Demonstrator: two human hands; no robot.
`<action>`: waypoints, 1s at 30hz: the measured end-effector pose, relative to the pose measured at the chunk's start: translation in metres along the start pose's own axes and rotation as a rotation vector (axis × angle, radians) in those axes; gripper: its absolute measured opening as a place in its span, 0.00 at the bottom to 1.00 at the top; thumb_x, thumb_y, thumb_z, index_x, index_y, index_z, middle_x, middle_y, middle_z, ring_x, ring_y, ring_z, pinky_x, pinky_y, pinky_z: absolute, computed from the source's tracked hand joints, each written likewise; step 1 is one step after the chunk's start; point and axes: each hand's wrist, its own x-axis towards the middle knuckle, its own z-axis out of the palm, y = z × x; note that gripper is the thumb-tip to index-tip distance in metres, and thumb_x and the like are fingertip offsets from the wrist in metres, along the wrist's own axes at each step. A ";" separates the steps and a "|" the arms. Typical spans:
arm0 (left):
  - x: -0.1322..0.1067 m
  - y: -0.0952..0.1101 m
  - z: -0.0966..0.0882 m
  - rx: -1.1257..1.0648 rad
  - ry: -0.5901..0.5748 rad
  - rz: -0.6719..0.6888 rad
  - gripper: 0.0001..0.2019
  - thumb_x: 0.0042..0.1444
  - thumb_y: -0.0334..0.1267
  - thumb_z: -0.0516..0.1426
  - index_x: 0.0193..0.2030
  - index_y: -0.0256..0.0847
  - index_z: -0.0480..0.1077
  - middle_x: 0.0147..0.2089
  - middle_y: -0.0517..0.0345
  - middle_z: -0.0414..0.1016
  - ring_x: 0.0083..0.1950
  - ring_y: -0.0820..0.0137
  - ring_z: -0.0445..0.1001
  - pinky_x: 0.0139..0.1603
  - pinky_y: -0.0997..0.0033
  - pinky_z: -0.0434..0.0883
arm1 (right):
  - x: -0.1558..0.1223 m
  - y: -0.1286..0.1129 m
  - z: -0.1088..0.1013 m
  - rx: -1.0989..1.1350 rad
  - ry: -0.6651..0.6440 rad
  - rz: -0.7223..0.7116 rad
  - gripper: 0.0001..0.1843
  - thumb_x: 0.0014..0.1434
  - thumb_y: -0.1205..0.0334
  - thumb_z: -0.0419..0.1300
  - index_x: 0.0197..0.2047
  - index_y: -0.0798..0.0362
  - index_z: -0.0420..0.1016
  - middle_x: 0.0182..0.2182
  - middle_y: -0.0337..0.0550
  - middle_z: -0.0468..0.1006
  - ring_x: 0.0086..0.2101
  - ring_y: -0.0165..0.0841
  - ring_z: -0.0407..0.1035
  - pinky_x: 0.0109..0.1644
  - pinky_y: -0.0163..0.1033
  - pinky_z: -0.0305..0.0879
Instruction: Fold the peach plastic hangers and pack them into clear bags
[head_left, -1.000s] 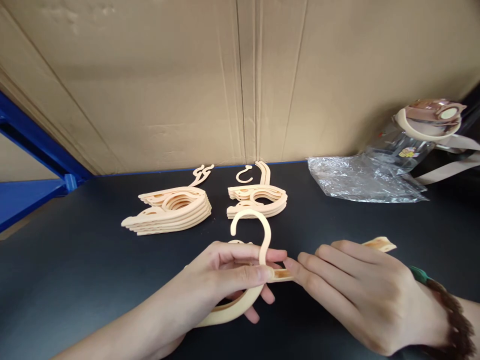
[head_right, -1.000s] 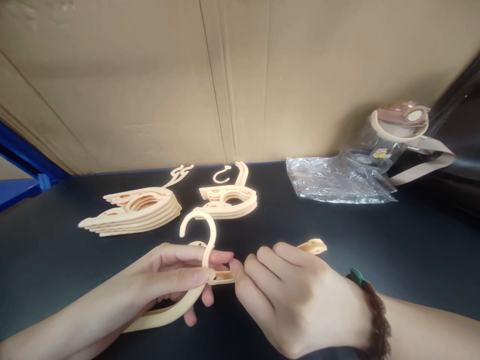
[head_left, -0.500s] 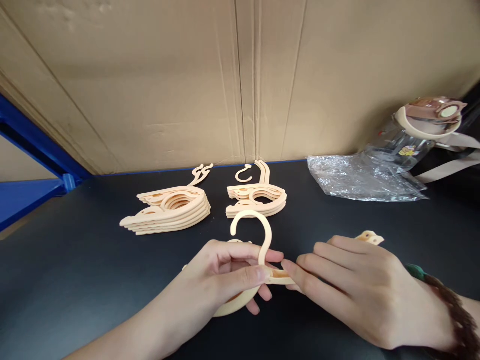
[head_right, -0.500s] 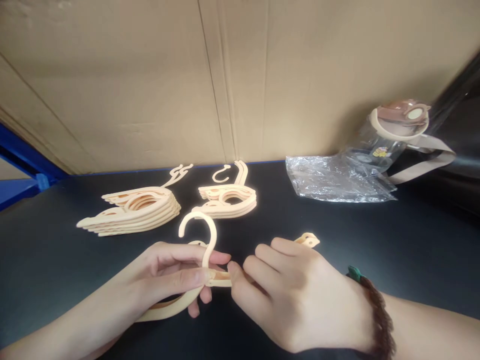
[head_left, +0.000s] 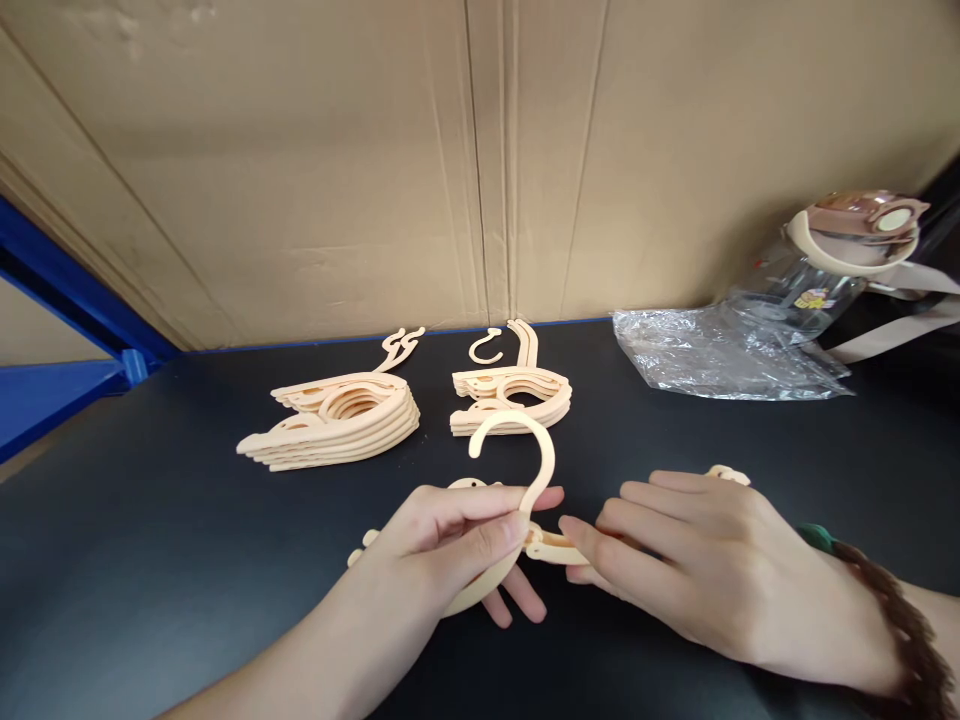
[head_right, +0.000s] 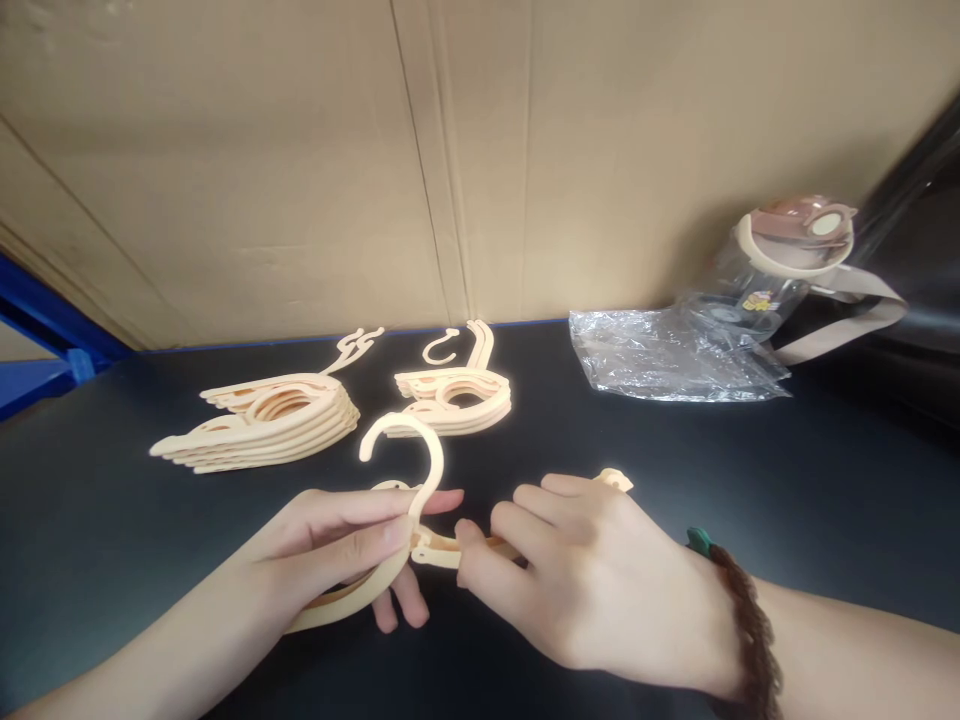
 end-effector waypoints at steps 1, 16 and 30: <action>0.000 0.000 0.000 0.007 0.004 0.004 0.19 0.60 0.50 0.61 0.50 0.39 0.80 0.31 0.53 0.81 0.29 0.69 0.77 0.30 0.73 0.71 | 0.000 -0.001 0.001 -0.004 0.005 0.008 0.15 0.70 0.67 0.51 0.33 0.55 0.75 0.21 0.35 0.65 0.21 0.30 0.55 0.25 0.40 0.46; 0.005 -0.012 -0.002 -0.069 -0.069 -0.072 0.28 0.54 0.55 0.63 0.54 0.35 0.77 0.30 0.51 0.82 0.24 0.69 0.77 0.19 0.79 0.65 | -0.003 0.000 0.004 0.070 -0.028 0.052 0.16 0.70 0.66 0.53 0.28 0.53 0.69 0.21 0.33 0.64 0.21 0.30 0.52 0.24 0.39 0.45; -0.015 -0.002 0.010 0.967 -0.017 0.178 0.12 0.64 0.42 0.50 0.29 0.43 0.58 0.21 0.69 0.58 0.22 0.75 0.57 0.22 0.74 0.52 | 0.004 0.009 -0.010 0.122 0.108 0.075 0.11 0.67 0.55 0.59 0.39 0.54 0.74 0.47 0.48 0.76 0.51 0.38 0.66 0.58 0.44 0.58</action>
